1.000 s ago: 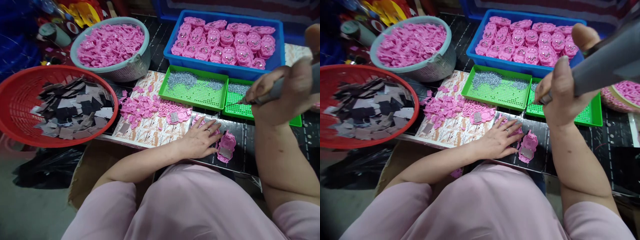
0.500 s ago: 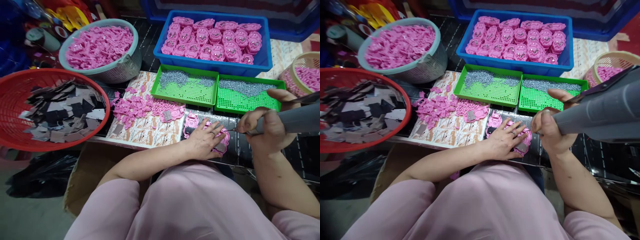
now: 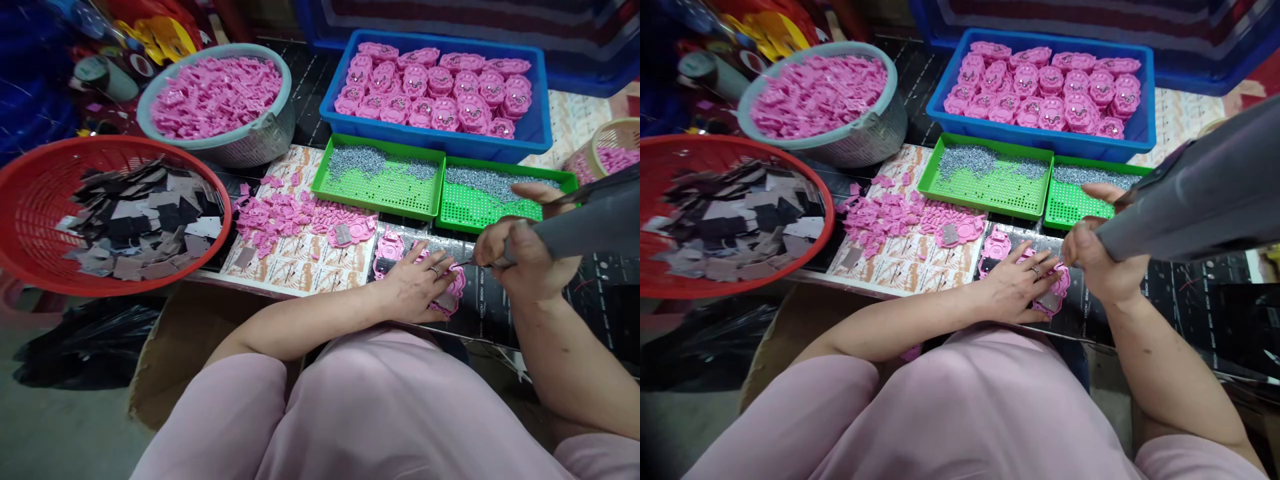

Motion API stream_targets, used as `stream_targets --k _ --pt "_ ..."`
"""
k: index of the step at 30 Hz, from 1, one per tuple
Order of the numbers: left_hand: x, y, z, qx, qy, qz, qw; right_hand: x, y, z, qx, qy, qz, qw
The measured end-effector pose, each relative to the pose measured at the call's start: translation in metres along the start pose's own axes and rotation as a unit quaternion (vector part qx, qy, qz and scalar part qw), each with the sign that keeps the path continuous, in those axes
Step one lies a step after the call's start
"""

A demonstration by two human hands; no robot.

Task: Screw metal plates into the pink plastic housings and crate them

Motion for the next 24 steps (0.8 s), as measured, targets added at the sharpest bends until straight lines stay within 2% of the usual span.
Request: stream_targets --k 4,6,9,12,18,24 --pt "0.000 0.003 -0.002 0.012 -0.010 0.010 1.000 -0.013 0.007 0.031 0.114 -0.074 -0.032 0.990" --pt "-0.002 0.002 -0.003 0.027 -0.019 0.015 0.999 -0.004 0.014 0.045 0.151 -0.095 -0.053 0.983" --pt "-0.007 0.000 -0.004 0.049 -0.041 0.024 0.998 0.026 0.024 0.062 0.134 -0.068 -0.095 0.984" --pt "-0.011 -0.001 -0.004 0.050 -0.049 0.024 0.997 0.049 0.027 0.068 0.108 -0.048 -0.079 0.990" --pt "-0.012 -0.003 -0.006 0.053 -0.045 0.014 0.997 0.059 0.026 0.068 0.094 -0.058 -0.019 0.994" --pt "-0.013 -0.004 -0.006 0.051 -0.045 0.007 0.998 0.067 0.031 0.070 0.068 -0.045 -0.027 0.996"
Point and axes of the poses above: each hand's wrist, its own z-axis towards the middle knuckle, its own y-axis out of the palm, x = y × z, the point moved 6 cm from there along z, towards the middle knuckle, and after that the axes turned 1 degree about x, right-handed, at the moved point
